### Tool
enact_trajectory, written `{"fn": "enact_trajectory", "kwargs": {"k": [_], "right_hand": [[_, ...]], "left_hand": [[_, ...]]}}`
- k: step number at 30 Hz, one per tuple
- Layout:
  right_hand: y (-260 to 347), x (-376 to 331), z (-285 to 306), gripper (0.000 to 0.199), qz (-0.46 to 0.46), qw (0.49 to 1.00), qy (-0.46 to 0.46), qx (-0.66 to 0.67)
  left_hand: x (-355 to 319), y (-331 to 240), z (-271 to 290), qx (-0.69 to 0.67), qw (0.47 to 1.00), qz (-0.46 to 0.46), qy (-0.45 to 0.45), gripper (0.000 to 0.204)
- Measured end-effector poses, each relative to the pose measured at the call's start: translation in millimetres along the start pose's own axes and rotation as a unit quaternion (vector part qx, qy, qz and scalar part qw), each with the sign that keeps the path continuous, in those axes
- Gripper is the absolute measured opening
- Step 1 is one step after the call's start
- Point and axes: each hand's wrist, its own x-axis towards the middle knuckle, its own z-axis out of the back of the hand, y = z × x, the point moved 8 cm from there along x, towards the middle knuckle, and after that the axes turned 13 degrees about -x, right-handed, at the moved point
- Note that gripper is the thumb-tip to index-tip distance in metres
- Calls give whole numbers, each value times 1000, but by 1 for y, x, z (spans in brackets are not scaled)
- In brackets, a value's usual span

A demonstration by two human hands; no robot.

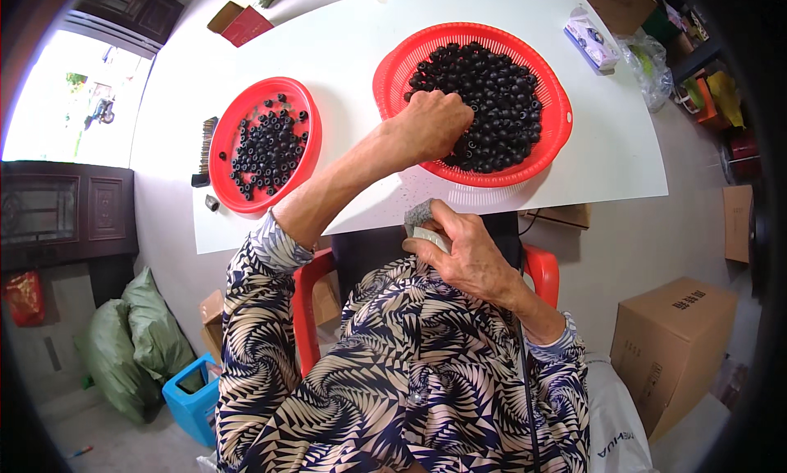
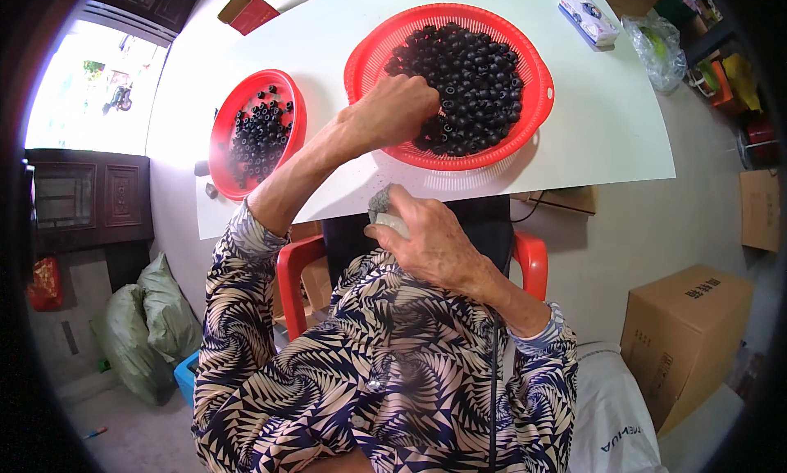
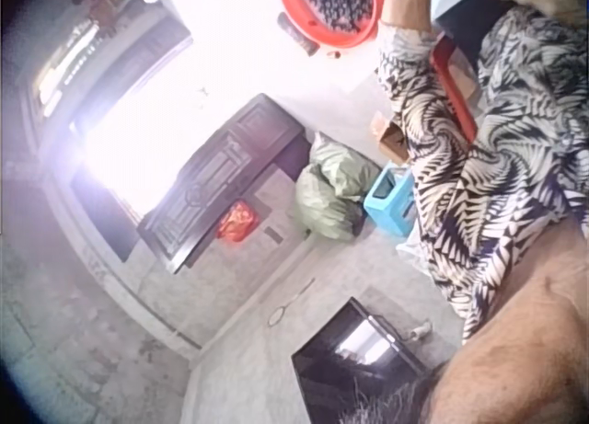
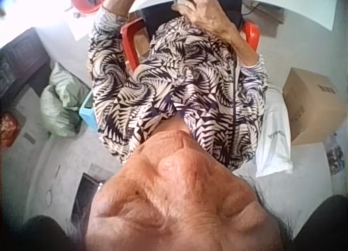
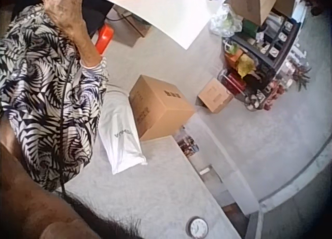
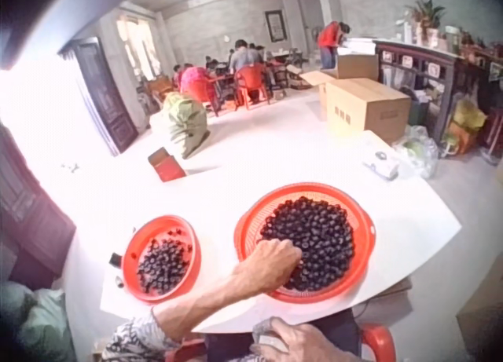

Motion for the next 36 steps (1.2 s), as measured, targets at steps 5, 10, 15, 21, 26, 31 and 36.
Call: {"fn": "enact_trajectory", "kwargs": {"k": [5,10,15,21,26,31,36], "right_hand": [[0,0,-2,31,-7,1000,13,1],[2,0,-2,31,-13,1000,21,11],[2,1,-1,29,0,1000,4,16],[-4,3,-6,25,-28,999,8,32],[-12,5,-12,23,-59,997,12,40],[-17,6,-15,24,-88,995,16,43],[-22,5,-19,24,-94,994,16,45]], "left_hand": [[0,7,2,5,1000,24,18,14],[-35,21,45,-340,940,17,2,22],[-101,27,39,-739,668,-2,-88,19],[-154,22,-22,-887,427,75,-158,17],[-177,21,-53,-915,336,113,-191,33],[-181,25,-63,-915,323,112,-216,25],[-179,27,-65,-923,319,61,-207,19]]}}
